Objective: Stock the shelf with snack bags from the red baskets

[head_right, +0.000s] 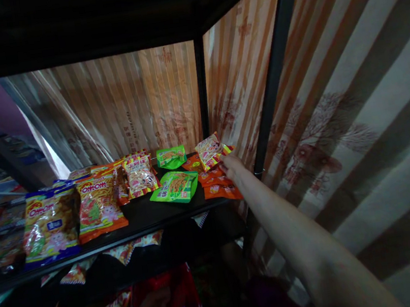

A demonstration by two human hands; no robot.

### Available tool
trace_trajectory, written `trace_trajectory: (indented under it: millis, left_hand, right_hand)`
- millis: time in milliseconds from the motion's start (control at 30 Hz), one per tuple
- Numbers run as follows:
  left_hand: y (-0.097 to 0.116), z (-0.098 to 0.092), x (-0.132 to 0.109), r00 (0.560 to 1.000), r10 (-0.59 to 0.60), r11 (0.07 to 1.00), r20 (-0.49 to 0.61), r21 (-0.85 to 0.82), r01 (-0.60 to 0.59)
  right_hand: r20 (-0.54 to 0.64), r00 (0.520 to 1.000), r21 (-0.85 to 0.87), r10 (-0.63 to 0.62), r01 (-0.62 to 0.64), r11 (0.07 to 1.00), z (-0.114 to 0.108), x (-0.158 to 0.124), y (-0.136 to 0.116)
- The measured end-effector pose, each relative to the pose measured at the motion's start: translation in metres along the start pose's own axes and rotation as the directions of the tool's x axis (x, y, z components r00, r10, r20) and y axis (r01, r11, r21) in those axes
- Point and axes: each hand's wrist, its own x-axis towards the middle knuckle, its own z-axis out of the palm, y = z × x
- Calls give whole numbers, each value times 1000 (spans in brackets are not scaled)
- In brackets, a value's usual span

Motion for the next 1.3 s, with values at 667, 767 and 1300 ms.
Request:
trace_trajectory:
  millis: [667,767,1300]
  left_hand:
    - [161,-10,66,967,250,807,43,-561,-184]
    - [142,-6,58,989,144,739,-33,-661,-130]
    - [131,-15,36,968,85,522,-237,-816,-246]
  right_hand:
    - [751,648,-130,125,-40,991,46,-116,-14]
    - [768,625,-143,141,-47,989,51,-120,-5]
    - [383,920,486,81,-275,830,31,-285,145]
